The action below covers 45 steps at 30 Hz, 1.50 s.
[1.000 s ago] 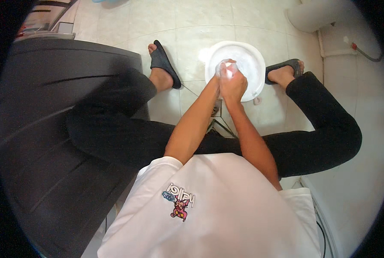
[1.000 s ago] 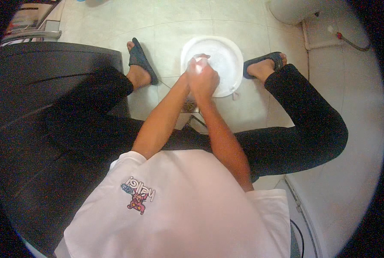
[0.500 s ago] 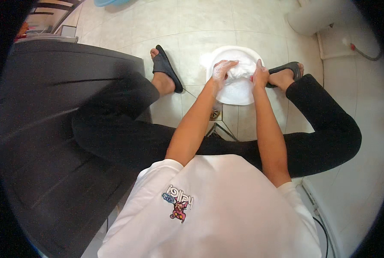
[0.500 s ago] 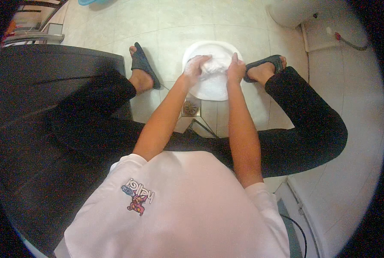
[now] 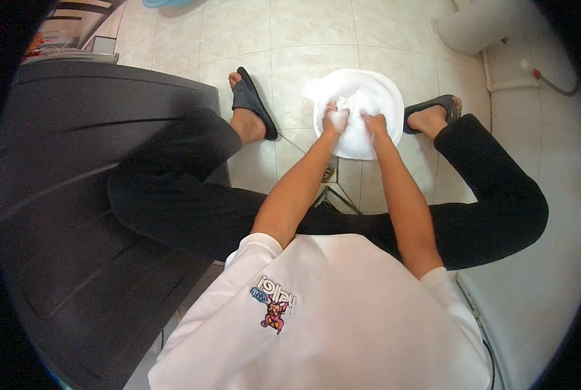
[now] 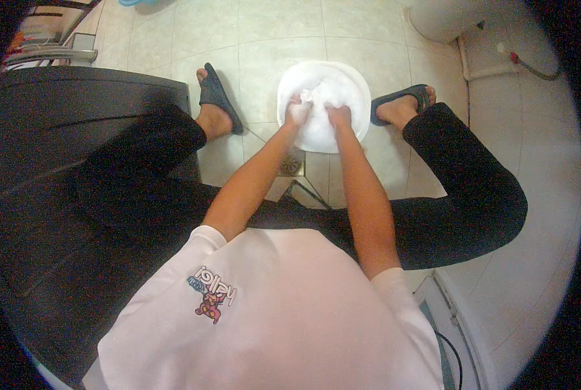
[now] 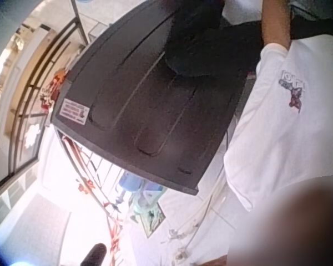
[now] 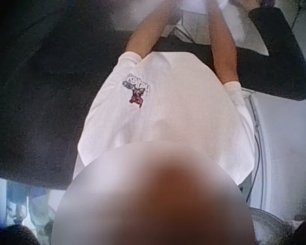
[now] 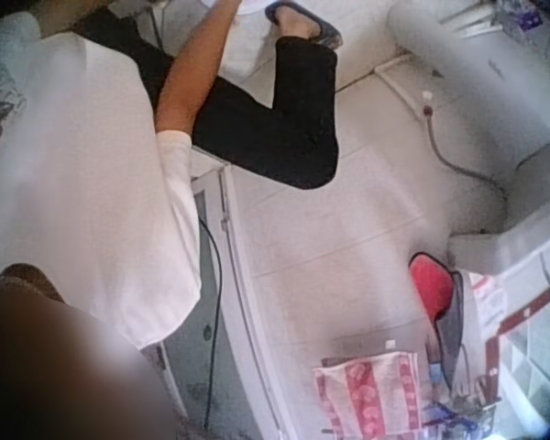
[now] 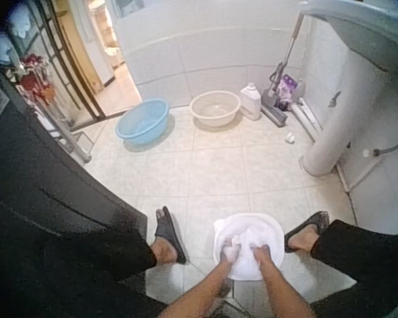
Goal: The person washes a white cloth by lathering, scrubbing, and squeezing it in a basin of soapy water by hand.
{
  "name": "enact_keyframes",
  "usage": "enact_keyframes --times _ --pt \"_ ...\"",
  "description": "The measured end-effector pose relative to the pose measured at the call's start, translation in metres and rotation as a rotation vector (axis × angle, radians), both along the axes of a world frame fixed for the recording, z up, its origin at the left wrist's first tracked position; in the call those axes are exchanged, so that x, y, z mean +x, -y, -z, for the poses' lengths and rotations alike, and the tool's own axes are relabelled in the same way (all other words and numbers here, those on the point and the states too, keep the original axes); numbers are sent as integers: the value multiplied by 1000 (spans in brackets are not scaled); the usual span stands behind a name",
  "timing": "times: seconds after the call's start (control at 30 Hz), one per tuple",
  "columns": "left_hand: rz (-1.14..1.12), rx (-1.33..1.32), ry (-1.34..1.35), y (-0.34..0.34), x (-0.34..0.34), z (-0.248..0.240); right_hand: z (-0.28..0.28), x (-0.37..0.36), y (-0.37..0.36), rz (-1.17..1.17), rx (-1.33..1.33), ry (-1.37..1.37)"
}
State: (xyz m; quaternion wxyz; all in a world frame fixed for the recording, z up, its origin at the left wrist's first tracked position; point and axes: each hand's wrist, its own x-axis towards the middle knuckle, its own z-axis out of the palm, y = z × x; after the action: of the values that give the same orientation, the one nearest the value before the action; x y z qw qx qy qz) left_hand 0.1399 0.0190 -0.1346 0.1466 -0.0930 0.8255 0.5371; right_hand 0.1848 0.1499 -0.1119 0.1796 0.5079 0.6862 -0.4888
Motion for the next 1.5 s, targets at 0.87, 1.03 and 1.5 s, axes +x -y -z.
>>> enact_keyframes --times 0.87,1.03,1.5 --pt "-58 1052 914 -6 -26 -102 -165 -45 -11 384 -427 -634" --pt "-43 928 892 3 -34 -87 -191 -61 -3 199 -422 -594" --pt "513 2203 747 -7 -15 -82 -198 -51 84 -361 542 -185"
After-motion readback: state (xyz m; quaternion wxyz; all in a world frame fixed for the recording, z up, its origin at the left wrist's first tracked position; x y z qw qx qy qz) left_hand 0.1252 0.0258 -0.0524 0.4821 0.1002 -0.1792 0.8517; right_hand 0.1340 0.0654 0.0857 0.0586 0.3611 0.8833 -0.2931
